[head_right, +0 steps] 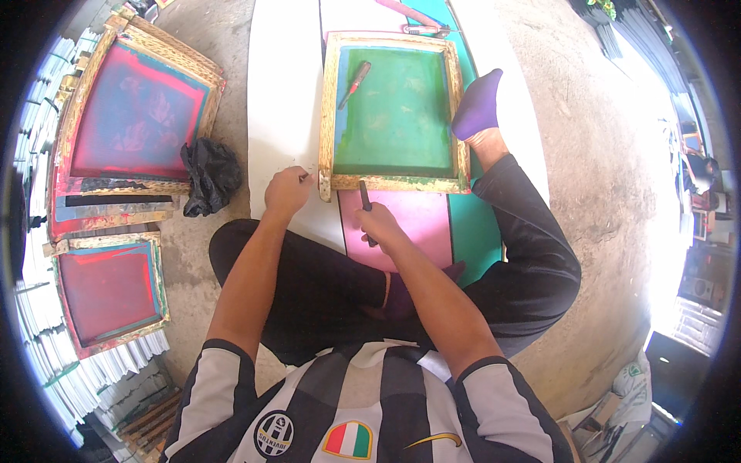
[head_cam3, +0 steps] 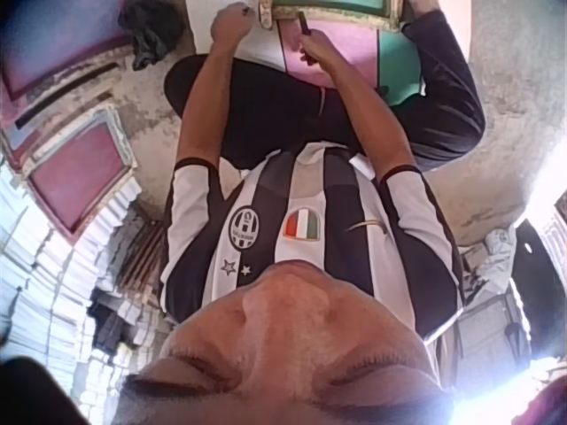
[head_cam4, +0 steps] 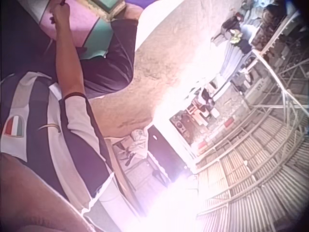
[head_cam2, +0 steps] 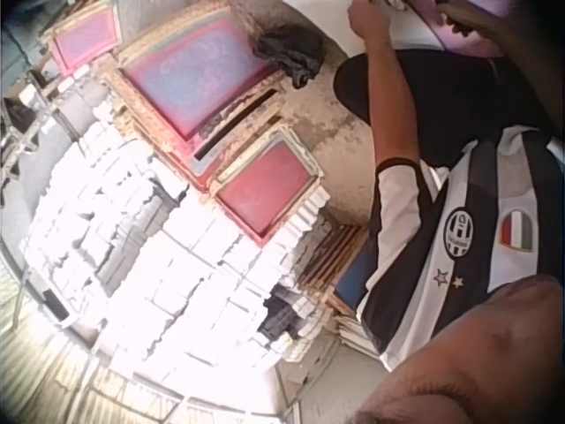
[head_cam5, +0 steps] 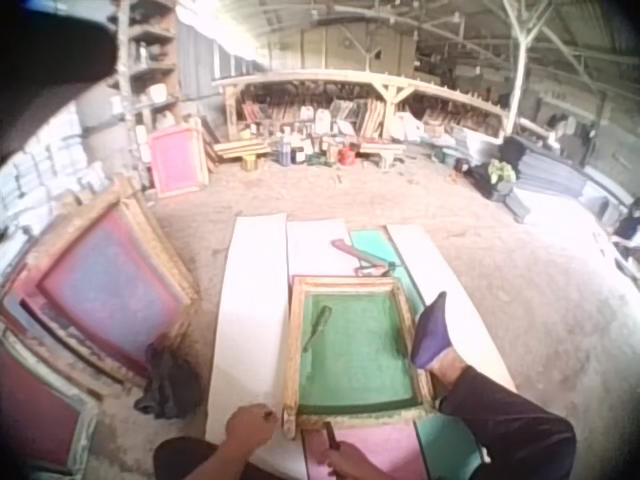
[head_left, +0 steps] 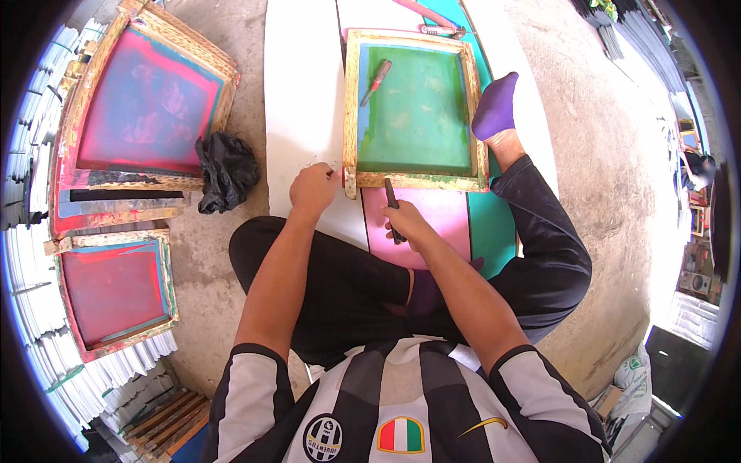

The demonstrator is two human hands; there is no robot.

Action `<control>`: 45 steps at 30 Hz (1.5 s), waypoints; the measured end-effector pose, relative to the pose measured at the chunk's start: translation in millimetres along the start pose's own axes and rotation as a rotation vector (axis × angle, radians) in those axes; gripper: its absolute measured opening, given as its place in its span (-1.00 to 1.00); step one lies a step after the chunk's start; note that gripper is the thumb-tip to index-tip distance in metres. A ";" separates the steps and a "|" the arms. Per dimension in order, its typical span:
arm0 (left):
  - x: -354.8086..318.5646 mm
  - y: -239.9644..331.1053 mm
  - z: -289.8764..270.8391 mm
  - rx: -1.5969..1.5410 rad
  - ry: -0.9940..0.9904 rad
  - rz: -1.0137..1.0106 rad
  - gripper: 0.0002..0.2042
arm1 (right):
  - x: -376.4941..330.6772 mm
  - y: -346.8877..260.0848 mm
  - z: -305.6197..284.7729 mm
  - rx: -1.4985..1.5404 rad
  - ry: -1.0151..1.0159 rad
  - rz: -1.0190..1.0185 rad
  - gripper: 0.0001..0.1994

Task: The person sits on the floor and uses a knife to trim excess material from the edge of a green screen printing frame. The person holds the frame steady with one hand and scrapes along the inner edge with the other, removing small debris.

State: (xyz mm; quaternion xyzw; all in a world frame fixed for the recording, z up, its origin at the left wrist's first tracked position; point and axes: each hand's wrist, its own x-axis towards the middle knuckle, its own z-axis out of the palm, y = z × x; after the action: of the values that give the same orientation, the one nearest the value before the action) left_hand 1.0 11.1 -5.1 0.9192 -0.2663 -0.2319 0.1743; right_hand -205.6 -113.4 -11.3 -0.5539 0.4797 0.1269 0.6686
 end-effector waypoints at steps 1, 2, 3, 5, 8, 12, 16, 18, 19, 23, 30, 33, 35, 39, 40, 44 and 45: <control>-1.5 4.1 2.3 -0.044 0.013 0.021 -0.64 | 0.9 0.0 -0.1 -0.010 0.000 0.000 -0.64; -3.1 7.9 4.1 -0.061 0.001 0.037 -0.65 | 2.0 -0.1 -0.2 -0.020 0.000 -0.001 -0.65; -6.1 14.0 2.8 -0.078 -0.010 0.052 -0.65 | 2.7 -0.3 -0.4 -0.030 -0.001 -0.001 -0.65; -7.1 16.2 4.5 -0.095 -0.027 0.074 -0.66 | 4.4 -1.1 -0.3 -0.042 0.017 0.031 -0.66; -6.3 13.1 7.6 -0.090 -0.031 0.086 -0.68 | 3.5 -7.3 6.1 -0.071 0.055 0.090 -0.66; -7.0 17.5 7.2 -0.068 -0.031 0.086 -0.69 | -1.9 -14.4 11.0 -0.111 0.108 0.128 -0.68; -4.2 19.7 9.6 -0.044 -0.046 0.102 -0.69 | 7.3 -8.8 2.8 -0.128 0.073 0.154 -0.63; -3.5 18.2 10.7 -0.045 -0.045 0.109 -0.69 | 7.0 -11.3 3.3 -0.151 0.070 0.163 -0.63; -3.2 16.7 11.2 -0.044 -0.043 0.111 -0.69 | 4.4 -14.4 4.8 -0.148 0.087 0.155 -0.65; -2.2 16.5 14.7 -0.021 -0.033 0.127 -0.70 | -6.5 -26.6 11.4 -0.138 0.128 0.142 -0.68; -5.0 23.2 10.1 -0.013 -0.055 0.136 -0.70 | -0.9 -24.7 19.4 -0.403 0.303 0.104 -0.71; -8.3 21.2 14.6 -0.023 -0.045 0.141 -0.68 | -5.3 -27.4 19.9 -0.481 0.333 0.071 -0.72; -11.0 20.7 18.1 -0.018 -0.047 0.140 -0.65 | -8.3 -28.9 20.3 -0.456 0.322 0.063 -0.77; -16.0 21.0 19.2 -0.014 -0.052 0.163 -0.61 | -8.1 -29.8 18.3 -0.409 0.335 0.094 -0.83; -17.9 19.9 18.4 -0.015 -0.050 0.171 -0.60 | -9.4 -30.3 19.0 -0.398 0.339 0.100 -0.84; -20.6 19.6 17.3 -0.010 -0.029 0.170 -0.59 | -12.2 -31.7 16.9 -0.403 0.339 0.077 -0.87; -20.6 18.9 18.3 -0.008 -0.037 0.166 -0.58 | -12.1 -29.6 16.4 -0.414 0.339 0.064 -0.86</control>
State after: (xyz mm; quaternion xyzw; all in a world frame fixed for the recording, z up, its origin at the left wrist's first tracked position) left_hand -31.7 4.1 -5.0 0.8887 -0.3438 -0.2349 0.1919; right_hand -182.7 -105.4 15.3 -0.6767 0.5658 0.1490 0.4469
